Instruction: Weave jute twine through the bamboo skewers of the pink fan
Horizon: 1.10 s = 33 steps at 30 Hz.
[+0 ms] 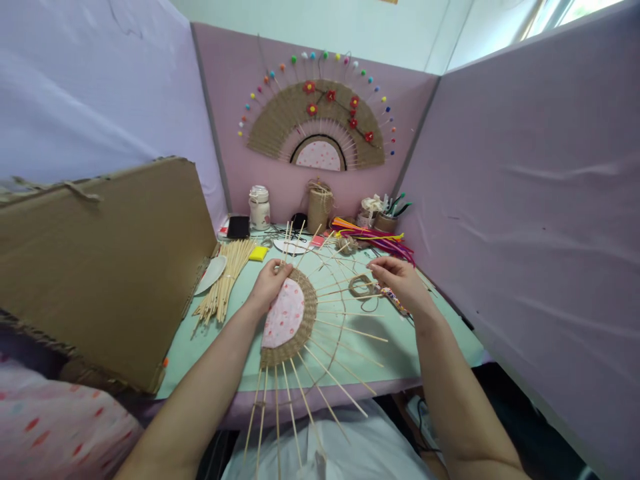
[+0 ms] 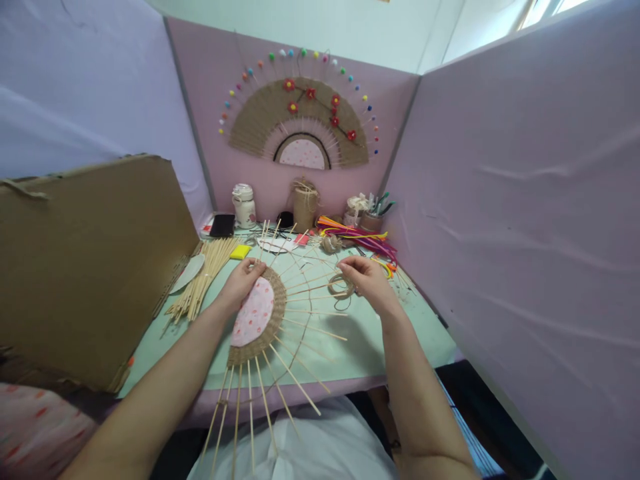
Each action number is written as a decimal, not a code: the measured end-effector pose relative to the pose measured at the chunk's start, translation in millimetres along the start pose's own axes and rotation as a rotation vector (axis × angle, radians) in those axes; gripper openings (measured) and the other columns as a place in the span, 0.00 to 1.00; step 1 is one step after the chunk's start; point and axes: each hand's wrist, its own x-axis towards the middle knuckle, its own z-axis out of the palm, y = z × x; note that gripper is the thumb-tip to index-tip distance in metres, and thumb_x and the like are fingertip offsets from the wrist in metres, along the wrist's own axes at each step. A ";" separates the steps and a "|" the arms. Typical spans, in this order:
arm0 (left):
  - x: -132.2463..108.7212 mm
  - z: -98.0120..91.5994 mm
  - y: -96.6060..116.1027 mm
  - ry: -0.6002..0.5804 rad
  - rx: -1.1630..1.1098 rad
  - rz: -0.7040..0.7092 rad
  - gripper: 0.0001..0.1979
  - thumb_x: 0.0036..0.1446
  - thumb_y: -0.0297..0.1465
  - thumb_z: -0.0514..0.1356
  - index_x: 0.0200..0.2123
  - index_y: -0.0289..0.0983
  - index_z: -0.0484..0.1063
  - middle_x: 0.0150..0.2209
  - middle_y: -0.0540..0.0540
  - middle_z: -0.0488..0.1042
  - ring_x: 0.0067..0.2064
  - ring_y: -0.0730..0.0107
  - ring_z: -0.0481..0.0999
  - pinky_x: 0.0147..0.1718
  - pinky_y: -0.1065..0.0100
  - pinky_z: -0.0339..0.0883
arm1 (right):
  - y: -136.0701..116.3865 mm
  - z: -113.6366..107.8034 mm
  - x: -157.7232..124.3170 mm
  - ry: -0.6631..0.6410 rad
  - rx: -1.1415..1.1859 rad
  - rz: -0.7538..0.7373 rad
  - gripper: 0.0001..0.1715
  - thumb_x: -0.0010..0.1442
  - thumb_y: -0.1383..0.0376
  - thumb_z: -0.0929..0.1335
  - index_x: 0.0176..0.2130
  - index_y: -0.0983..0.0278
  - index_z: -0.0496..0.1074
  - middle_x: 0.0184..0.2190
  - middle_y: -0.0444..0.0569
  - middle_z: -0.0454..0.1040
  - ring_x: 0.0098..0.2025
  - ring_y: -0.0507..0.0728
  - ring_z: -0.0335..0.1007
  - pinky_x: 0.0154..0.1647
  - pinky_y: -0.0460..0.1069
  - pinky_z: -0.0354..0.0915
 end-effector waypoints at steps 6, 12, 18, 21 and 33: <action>-2.5 1.4 4.2 0.046 0.006 -0.010 0.21 0.42 0.45 0.66 0.33 0.38 0.65 0.23 0.54 0.71 0.24 0.73 0.71 0.23 0.72 0.62 | 23.4 25.7 -10.9 -0.136 0.104 0.039 0.18 0.49 0.54 0.71 0.32 0.66 0.74 0.27 0.47 0.71 0.27 0.51 0.63 0.27 0.47 0.60; -3.7 3.6 3.9 0.080 -0.010 -0.001 0.21 0.42 0.45 0.66 0.33 0.38 0.65 0.23 0.54 0.70 0.23 0.72 0.71 0.23 0.72 0.62 | 33.4 54.8 -19.3 -0.305 0.167 0.035 0.16 0.47 0.55 0.72 0.29 0.65 0.74 0.26 0.46 0.70 0.28 0.51 0.62 0.29 0.47 0.59; -1.3 1.1 3.7 0.095 -0.048 0.009 0.20 0.42 0.44 0.66 0.33 0.38 0.65 0.24 0.53 0.71 0.24 0.71 0.71 0.24 0.71 0.63 | 32.2 55.4 -21.8 -0.243 0.152 0.069 0.15 0.47 0.56 0.72 0.31 0.65 0.75 0.31 0.48 0.73 0.30 0.52 0.65 0.31 0.48 0.61; 0.5 -2.6 4.8 0.124 -0.034 0.031 0.20 0.43 0.44 0.65 0.33 0.38 0.65 0.24 0.53 0.71 0.24 0.72 0.70 0.24 0.72 0.62 | 30.1 44.8 -24.9 -0.224 0.100 0.045 0.13 0.49 0.58 0.72 0.33 0.64 0.75 0.32 0.49 0.74 0.32 0.52 0.66 0.33 0.48 0.62; -0.7 -4.9 9.0 0.168 0.105 0.085 0.19 0.45 0.45 0.64 0.34 0.38 0.64 0.20 0.55 0.66 0.19 0.75 0.65 0.19 0.74 0.55 | 33.8 10.7 -20.0 -0.074 0.042 0.013 0.15 0.52 0.56 0.69 0.35 0.64 0.75 0.31 0.48 0.73 0.30 0.52 0.65 0.31 0.48 0.62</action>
